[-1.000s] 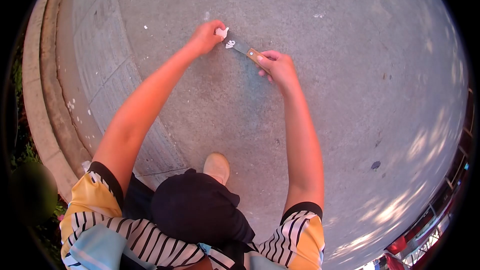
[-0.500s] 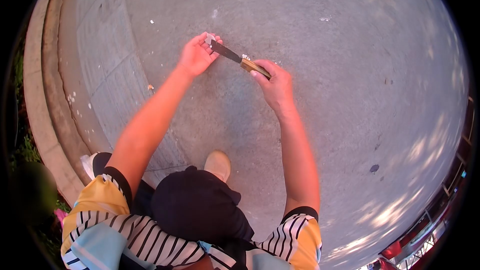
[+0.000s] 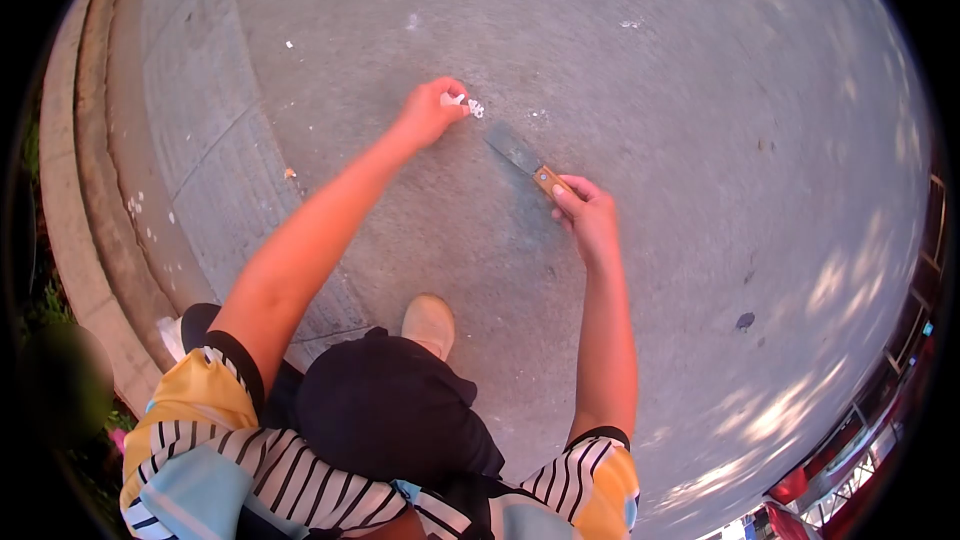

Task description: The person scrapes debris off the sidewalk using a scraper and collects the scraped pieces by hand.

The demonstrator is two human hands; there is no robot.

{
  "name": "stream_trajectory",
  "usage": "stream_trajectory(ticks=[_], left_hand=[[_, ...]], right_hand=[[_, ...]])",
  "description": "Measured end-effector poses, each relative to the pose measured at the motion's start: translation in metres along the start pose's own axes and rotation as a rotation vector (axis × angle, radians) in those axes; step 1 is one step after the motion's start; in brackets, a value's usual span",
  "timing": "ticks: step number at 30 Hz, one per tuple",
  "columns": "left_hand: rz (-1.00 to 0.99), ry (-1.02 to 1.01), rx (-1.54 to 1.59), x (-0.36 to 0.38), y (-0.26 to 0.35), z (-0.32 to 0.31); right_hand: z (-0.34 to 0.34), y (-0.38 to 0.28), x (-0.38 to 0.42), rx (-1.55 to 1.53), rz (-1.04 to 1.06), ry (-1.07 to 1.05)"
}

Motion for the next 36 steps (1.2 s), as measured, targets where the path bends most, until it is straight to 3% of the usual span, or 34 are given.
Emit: stream_trajectory(ticks=[7,13,16,20,23,25,26,28,31,36], left_hand=[[-0.015,0.075,-0.298,0.002,0.008,-0.008],[-0.037,0.034,-0.256,0.004,0.008,-0.014],[0.028,-0.073,-0.011,0.006,0.005,-0.004],[0.215,0.004,0.761,0.013,-0.01,0.014],[0.269,0.048,1.285,0.028,-0.01,0.021],[0.301,0.053,1.544,0.032,-0.016,0.019],[0.328,0.082,1.59,0.034,-0.02,0.021],[0.373,0.149,1.681,0.036,-0.029,0.027],[0.331,0.081,1.75,0.041,-0.045,0.047],[0.266,0.196,1.479,0.069,-0.065,0.115]], right_hand=[[-0.005,-0.016,-0.012,0.084,-0.009,-0.068],[-0.015,-0.024,-0.027,0.113,-0.004,-0.103],[-0.016,-0.025,-0.029,0.113,0.01,-0.115],[-0.025,-0.034,-0.021,0.09,0.041,-0.111],[-0.061,-0.06,0.002,0.291,0.149,-0.102],[-0.077,-0.06,0.001,0.445,0.391,-0.001],[-0.082,-0.062,0.001,0.52,0.518,0.053],[-0.085,-0.066,0.0,0.457,0.462,0.031],[-0.084,-0.066,-0.003,0.325,0.308,-0.03],[-0.13,-0.071,-0.045,0.213,0.173,-0.175]])
Point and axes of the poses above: each hand's wrist, its own x-axis away from the middle knuckle, its own z-axis out of the back of the hand, y = z × x, the point moved 3 cm from there along -x, towards the middle knuckle, and after that the axes turned 5 degrees about -y, right-handed, at the moved point
